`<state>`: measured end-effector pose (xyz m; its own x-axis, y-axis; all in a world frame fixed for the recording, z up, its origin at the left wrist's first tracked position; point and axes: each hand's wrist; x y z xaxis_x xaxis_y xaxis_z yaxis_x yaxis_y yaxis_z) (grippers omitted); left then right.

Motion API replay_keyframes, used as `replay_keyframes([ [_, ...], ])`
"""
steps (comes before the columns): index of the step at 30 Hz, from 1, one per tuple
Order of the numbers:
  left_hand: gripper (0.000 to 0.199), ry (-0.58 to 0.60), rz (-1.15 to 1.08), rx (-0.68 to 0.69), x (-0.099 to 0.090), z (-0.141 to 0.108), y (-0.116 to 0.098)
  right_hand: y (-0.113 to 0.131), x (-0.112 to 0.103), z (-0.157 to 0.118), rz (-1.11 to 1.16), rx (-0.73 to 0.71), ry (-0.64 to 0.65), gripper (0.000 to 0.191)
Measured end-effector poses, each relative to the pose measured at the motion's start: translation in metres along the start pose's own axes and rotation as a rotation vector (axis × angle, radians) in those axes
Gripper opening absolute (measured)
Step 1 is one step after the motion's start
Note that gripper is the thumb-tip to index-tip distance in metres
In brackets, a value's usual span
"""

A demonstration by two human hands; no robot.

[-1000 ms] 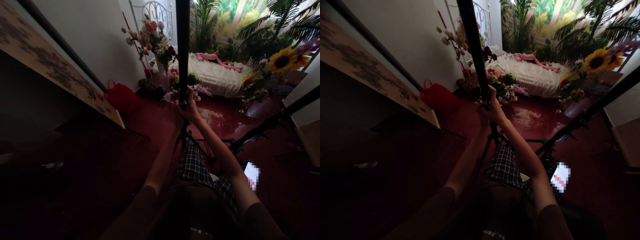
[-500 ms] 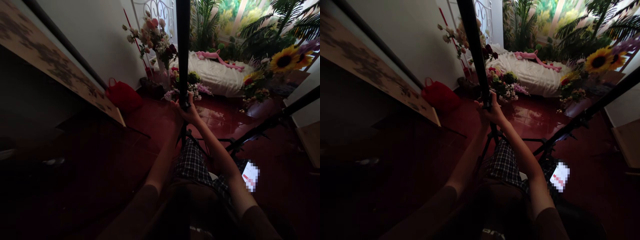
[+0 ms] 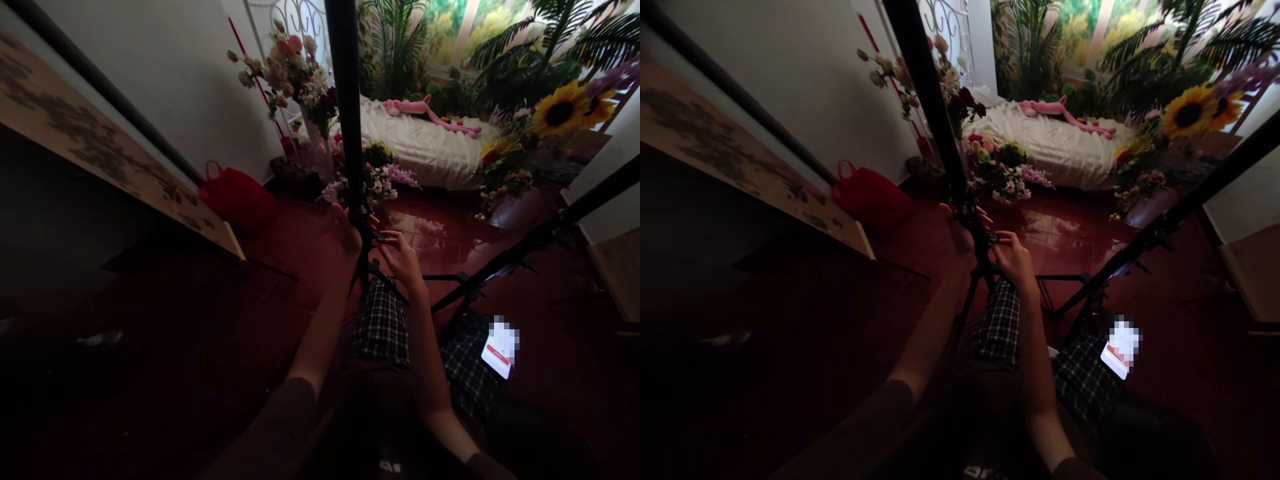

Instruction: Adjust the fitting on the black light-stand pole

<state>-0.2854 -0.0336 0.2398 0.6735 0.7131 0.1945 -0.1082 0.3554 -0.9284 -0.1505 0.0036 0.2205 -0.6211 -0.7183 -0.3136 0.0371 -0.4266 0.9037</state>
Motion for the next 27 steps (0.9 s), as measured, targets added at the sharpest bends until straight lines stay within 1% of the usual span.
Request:
replay_keyframes([
  [3,0.086,0.015,-0.072,-0.037,-0.002,0.001,0.003,-0.003,0.003,-0.001,0.054,0.048,-0.011,0.035],
  [6,0.085,0.003,-0.055,-0.043,-0.003,0.000,0.004,-0.002,0.008,0.000,0.065,0.087,-0.038,0.041],
  [8,0.087,-0.007,-0.048,-0.041,-0.002,0.000,0.005,0.000,0.012,0.002,0.021,0.128,-0.069,0.041],
  [11,0.090,-0.022,-0.086,-0.015,-0.001,0.000,0.006,0.001,0.019,0.005,-0.084,0.198,-0.165,0.044],
  [13,0.088,-0.031,-0.108,-0.005,0.000,0.001,0.006,0.001,0.021,0.008,-0.145,0.237,-0.211,0.046],
  [14,0.086,-0.033,-0.112,-0.004,0.000,0.001,0.007,0.002,0.021,0.010,-0.169,0.252,-0.214,0.047],
  [17,0.085,-0.035,-0.113,-0.001,0.000,0.000,0.008,0.002,0.018,0.016,-0.212,0.281,-0.192,0.048],
  [20,0.085,-0.039,-0.096,0.003,0.000,-0.002,0.009,-0.001,0.015,0.023,-0.166,0.331,-0.159,0.052],
  [23,0.082,-0.065,-0.036,0.019,0.000,-0.001,0.011,-0.005,0.014,0.030,-0.005,0.379,-0.077,0.056],
  [25,0.081,-0.103,0.002,0.031,0.000,0.000,0.015,-0.006,0.010,0.030,0.140,0.346,-0.004,0.056],
  [27,0.080,-0.148,0.059,0.030,0.000,-0.002,0.024,-0.006,0.001,0.023,0.257,0.300,0.059,0.052],
])
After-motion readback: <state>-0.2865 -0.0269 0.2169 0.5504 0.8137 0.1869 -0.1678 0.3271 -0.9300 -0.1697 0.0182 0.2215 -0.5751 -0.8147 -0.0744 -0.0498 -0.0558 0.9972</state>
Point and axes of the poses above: each hand's wrist, its own z-axis towards the middle knuckle, its own x-axis out of the palm, y = z × x, and after that the axes turned 9 degrees about y, right-handed
